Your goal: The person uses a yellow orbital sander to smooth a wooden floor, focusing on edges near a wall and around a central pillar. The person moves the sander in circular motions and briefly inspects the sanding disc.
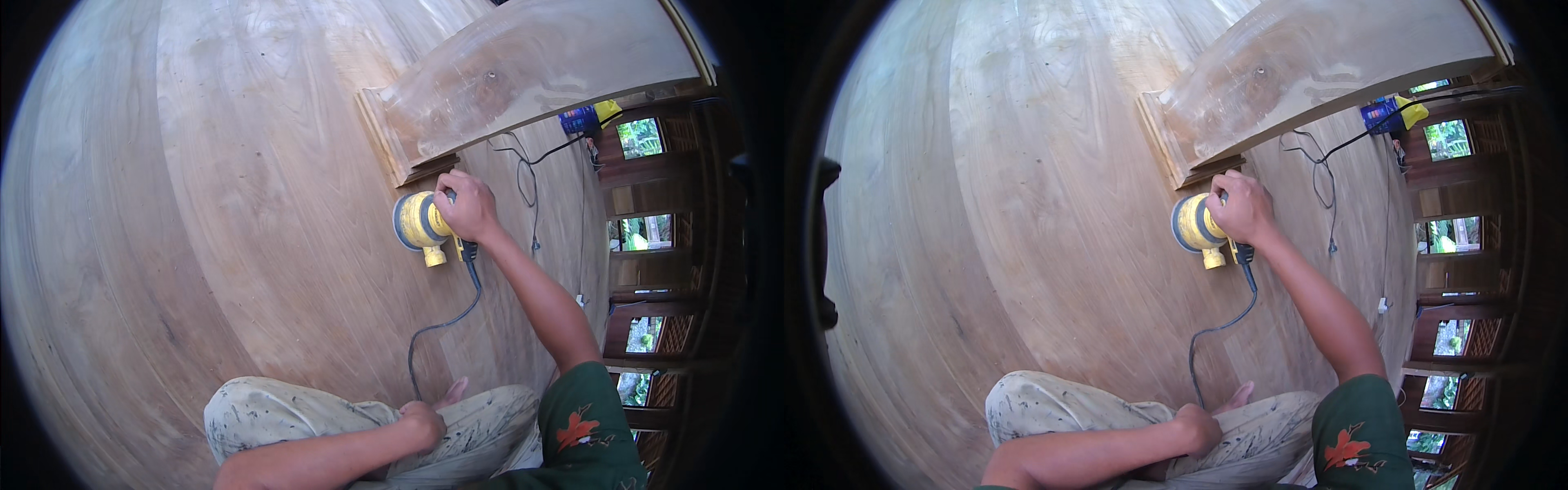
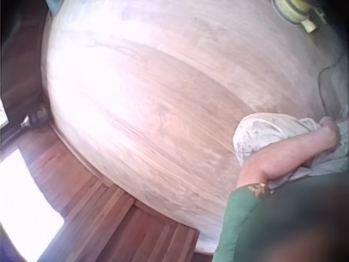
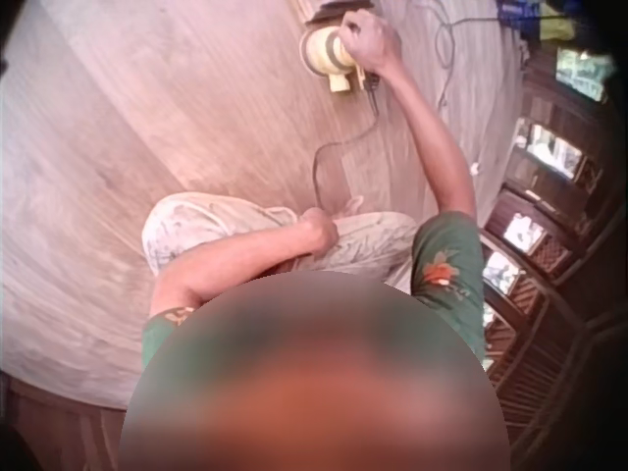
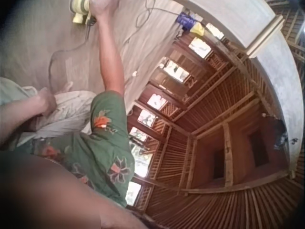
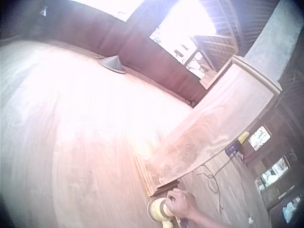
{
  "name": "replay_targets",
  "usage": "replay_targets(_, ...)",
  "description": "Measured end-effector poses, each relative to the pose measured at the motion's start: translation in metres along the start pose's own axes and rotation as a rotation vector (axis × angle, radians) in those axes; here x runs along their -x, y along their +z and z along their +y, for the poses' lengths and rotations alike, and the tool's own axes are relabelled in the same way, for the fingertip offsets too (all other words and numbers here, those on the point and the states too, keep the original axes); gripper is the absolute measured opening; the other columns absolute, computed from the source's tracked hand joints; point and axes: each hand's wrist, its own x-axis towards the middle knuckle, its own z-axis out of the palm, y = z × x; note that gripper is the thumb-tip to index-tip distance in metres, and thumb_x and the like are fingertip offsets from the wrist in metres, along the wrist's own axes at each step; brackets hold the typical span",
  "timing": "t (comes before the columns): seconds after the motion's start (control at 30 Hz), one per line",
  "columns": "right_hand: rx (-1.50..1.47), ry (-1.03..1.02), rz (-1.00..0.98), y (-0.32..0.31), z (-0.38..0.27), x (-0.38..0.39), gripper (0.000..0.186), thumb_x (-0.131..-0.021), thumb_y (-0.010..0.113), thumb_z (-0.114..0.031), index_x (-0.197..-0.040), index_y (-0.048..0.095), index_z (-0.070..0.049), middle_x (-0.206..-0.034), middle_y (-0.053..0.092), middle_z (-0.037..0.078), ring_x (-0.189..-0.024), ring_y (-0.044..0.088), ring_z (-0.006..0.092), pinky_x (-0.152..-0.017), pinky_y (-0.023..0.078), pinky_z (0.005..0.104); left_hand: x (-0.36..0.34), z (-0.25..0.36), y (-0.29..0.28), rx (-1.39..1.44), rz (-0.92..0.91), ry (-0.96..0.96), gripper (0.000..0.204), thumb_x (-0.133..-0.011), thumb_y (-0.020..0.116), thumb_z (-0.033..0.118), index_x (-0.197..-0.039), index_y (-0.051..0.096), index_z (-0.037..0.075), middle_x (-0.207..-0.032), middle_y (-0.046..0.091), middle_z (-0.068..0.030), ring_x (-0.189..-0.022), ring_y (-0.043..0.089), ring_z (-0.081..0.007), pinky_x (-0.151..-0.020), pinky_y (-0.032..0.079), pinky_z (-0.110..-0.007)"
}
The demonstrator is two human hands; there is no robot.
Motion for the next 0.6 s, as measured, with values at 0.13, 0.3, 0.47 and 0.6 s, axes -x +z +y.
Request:
replay_targets(0.13,0.021,-0.047,0.043,0.002,-0.004,-0.006,0.018,-0.090,0.069,-0.022,-0.090,0.072,-0.004,-0.091,0.070,0.016,-0.089,0.071,0.0410,-0.079,0.055,0.0505,0.008,-0.004,-0.006,-0.002,0.000,0.031,0.033,-0.091,0.079,0.024,-0.121,0.085,0.013,-0.122,0.083,-0.0088,-0.114,0.080,-0.0280,-0.087,0.065,-0.045)
replay_targets(0.3,0.036,-0.062,0.043,0.002,-0.007,-0.009,0.019,-0.090,0.068,-0.023,-0.089,0.072,-0.004,-0.091,0.070,0.017,-0.089,0.070,0.0419,-0.079,0.055,0.0508,0.010,-0.004,-0.006,0.056,0.037,0.007,0.032,-0.091,0.078,0.023,-0.120,0.085,0.013,-0.121,0.083,-0.0090,-0.113,0.081,-0.0278,-0.087,0.065,-0.045)
replay_targets(0.47,0.042,-0.040,-0.008,-0.001,-0.009,-0.011,0.022,-0.091,0.065,-0.025,-0.090,0.073,-0.004,-0.097,0.072,0.019,-0.095,0.072,0.0437,-0.082,0.057,0.0558,0.012,-0.002,-0.008,0.006,0.025,0.034,0.030,-0.089,0.080,0.023,-0.117,0.086,0.013,-0.119,0.084,-0.0097,-0.112,0.081,-0.0279,-0.087,0.064,-0.044)
replay_targets(0.6,0.038,-0.036,-0.012,-0.002,-0.012,-0.012,0.022,-0.090,0.065,-0.025,-0.090,0.073,-0.004,-0.098,0.073,0.019,-0.095,0.072,0.0439,-0.083,0.057,0.0559,0.013,-0.002,-0.008,0.017,0.025,0.026,0.029,-0.089,0.081,0.023,-0.115,0.086,0.012,-0.117,0.084,-0.0101,-0.111,0.081,-0.0283,-0.087,0.065,-0.044)
